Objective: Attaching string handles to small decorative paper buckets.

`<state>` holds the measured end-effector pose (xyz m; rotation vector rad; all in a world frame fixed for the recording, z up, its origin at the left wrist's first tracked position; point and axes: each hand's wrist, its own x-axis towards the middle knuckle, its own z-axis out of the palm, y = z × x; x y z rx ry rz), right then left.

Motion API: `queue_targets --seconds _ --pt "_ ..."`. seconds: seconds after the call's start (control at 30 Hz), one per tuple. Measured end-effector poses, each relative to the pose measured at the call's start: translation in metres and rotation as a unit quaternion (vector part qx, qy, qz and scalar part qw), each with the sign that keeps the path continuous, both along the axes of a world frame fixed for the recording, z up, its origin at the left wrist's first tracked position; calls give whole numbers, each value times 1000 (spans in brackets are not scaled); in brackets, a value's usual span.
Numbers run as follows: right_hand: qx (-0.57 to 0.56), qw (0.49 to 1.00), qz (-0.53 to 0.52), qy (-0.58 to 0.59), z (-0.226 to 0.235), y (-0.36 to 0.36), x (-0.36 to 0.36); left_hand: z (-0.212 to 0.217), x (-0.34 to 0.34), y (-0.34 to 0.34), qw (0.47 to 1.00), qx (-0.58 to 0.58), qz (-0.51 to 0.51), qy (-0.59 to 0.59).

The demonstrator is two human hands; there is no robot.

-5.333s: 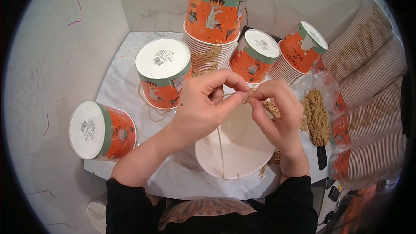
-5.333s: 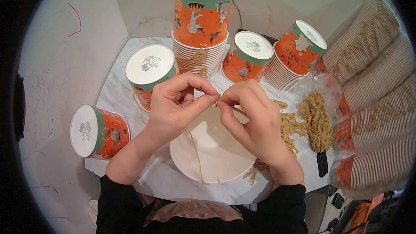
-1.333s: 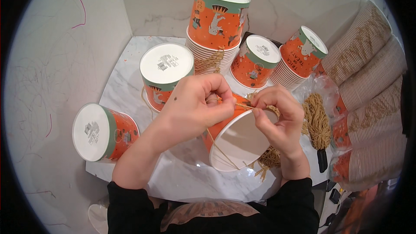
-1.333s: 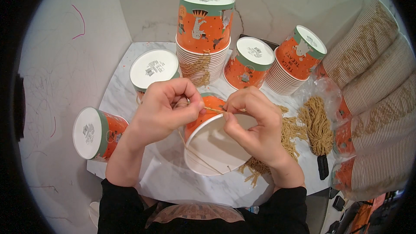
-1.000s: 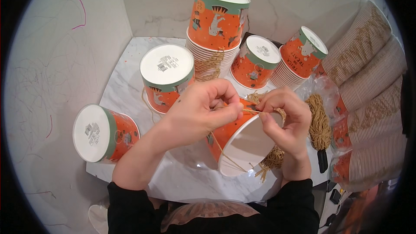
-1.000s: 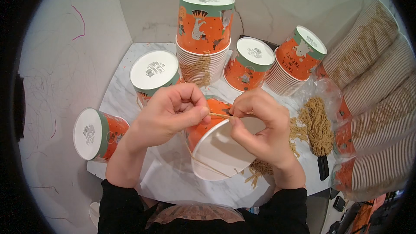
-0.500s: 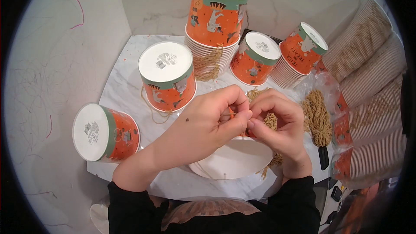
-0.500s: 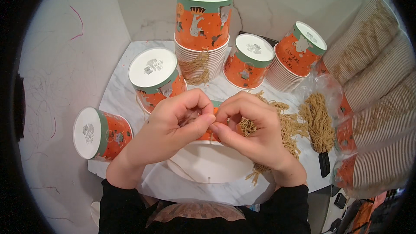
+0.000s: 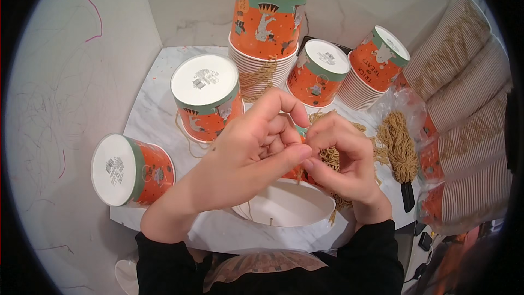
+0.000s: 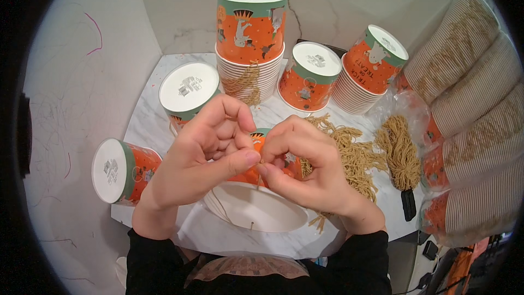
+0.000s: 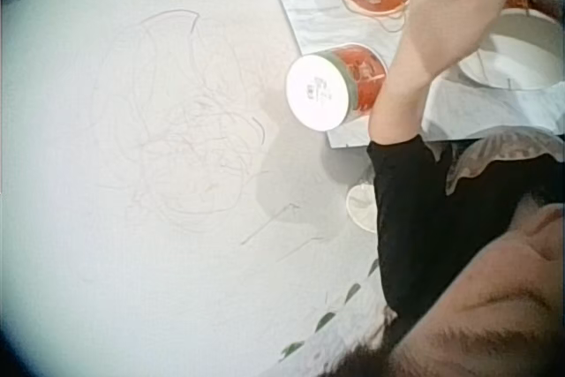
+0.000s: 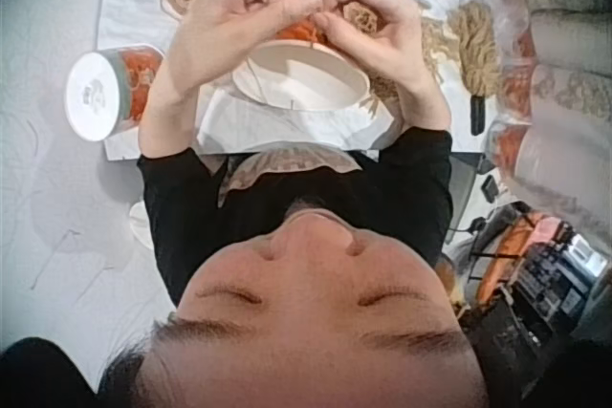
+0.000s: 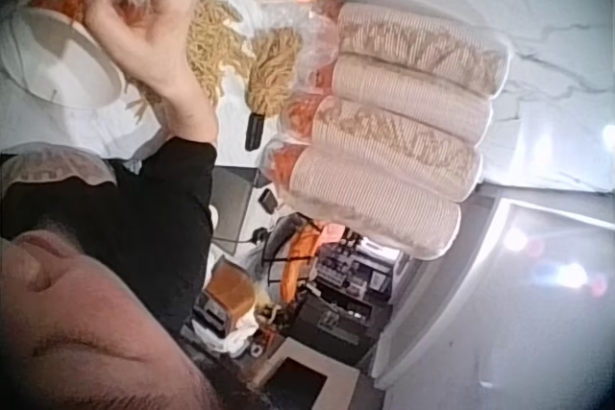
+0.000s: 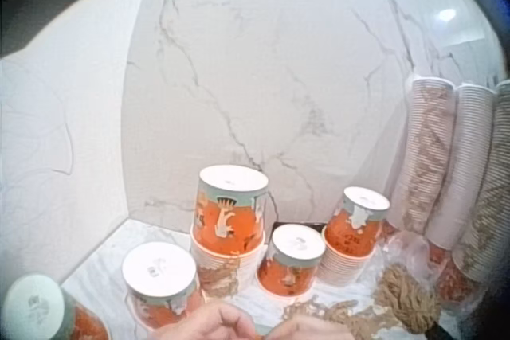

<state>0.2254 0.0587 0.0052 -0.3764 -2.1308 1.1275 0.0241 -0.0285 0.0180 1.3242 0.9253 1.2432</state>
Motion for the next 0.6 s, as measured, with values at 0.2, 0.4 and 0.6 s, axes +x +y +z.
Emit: queue_targets --seconds 0.2,0.4,0.6 --pt "44 998 41 20 3 0 2 -8 6 0 997 33 13 -75" --pt "-9 998 61 -4 5 -2 1 -4 5 -1 981 62 38 -180" --pt "-100 991 91 -19 4 4 2 3 7 -1 969 127 66 -200"
